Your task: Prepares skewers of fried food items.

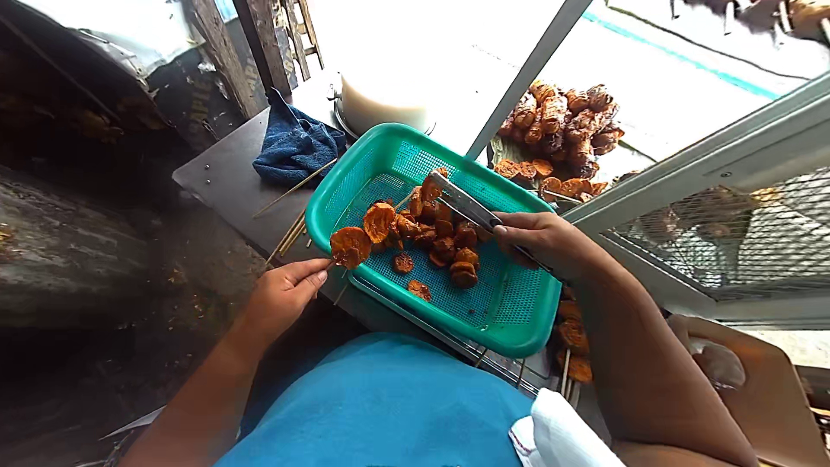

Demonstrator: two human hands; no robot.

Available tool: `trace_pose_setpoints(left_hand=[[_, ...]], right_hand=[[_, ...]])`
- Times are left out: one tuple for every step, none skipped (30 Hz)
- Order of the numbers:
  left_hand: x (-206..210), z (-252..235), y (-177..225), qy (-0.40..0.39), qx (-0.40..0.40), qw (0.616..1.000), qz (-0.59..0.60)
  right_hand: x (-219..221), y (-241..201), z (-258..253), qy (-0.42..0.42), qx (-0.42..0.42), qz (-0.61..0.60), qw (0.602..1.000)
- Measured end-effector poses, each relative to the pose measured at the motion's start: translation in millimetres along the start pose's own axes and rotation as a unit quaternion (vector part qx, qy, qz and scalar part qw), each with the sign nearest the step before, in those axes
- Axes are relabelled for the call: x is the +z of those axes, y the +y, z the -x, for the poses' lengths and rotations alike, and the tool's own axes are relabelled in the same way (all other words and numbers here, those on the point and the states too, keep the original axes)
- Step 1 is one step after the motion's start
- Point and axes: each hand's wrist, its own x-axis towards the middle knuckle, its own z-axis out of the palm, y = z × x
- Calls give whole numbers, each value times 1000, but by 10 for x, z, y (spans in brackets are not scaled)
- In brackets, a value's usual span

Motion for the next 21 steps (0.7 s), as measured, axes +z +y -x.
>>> trace_pose_setpoints(left_hand=[[-9, -2, 6, -4, 12, 999, -43], [-22, 0, 10, -5, 30, 996, -85], [-37, 4, 19, -5, 49, 991, -122], [-54, 10, 33, -8, 65, 986, -153], [-64, 15, 51, -14, 79, 980, -179], [-61, 20, 66, -24, 88, 976, -196], [-55, 28, 74, -34, 89, 974, -207], [-43, 39, 62, -34, 92, 974, -205], [-33, 50, 45, -23, 98, 975, -196], [-33, 64, 39, -9, 100, 979, -180], [-39, 79, 43, 4, 102, 982, -161], [-44, 92, 52, 13, 109, 984, -143], [-42, 100, 58, 13, 124, 983, -134], [-30, 108, 61, 3, 143, 981, -132], [-5, 112, 61, -9, 160, 977, -139], [24, 111, 61, -17, 171, 973, -155], [43, 107, 64, -21, 176, 969, -174], [48, 98, 69, -23, 175, 966, -186], [39, 87, 78, -23, 174, 965, -197], [27, 78, 87, -25, 174, 963, -202], [20, 74, 91, -29, 174, 963, -204]], right_hand=[[-3, 21, 88, 8, 0, 12, 1000], [-4, 58, 161, 14, -2, 19, 1000], [1, 92, 230, 19, 1, 20, 1000], [12, 119, 299, 21, 7, 12, 1000], [38, 138, 371, 24, 11, -10, 1000], [77, 161, 444, 29, 6, -47, 998], [101, 192, 502, 31, 1, -81, 996], [119, 208, 550, 31, -3, -102, 994], [144, 202, 589, 39, 1, -106, 994], [172, 183, 617, 54, 14, -91, 994], [207, 156, 634, 74, 38, -62, 995], [243, 137, 639, 91, 62, -31, 993], [271, 133, 646, 98, 79, -10, 992], [285, 160, 653, 97, 84, -4, 992], [291, 193, 668, 92, 81, -9, 992], [293, 225, 687, 88, 76, -21, 993], [298, 245, 713, 87, 71, -39, 993], [304, 252, 744, 86, 70, -59, 992], [299, 278, 769, 81, 72, -80, 991], [286, 329, 788, 74, 68, -105, 989], [274, 378, 809, 63, 66, -130, 987]])
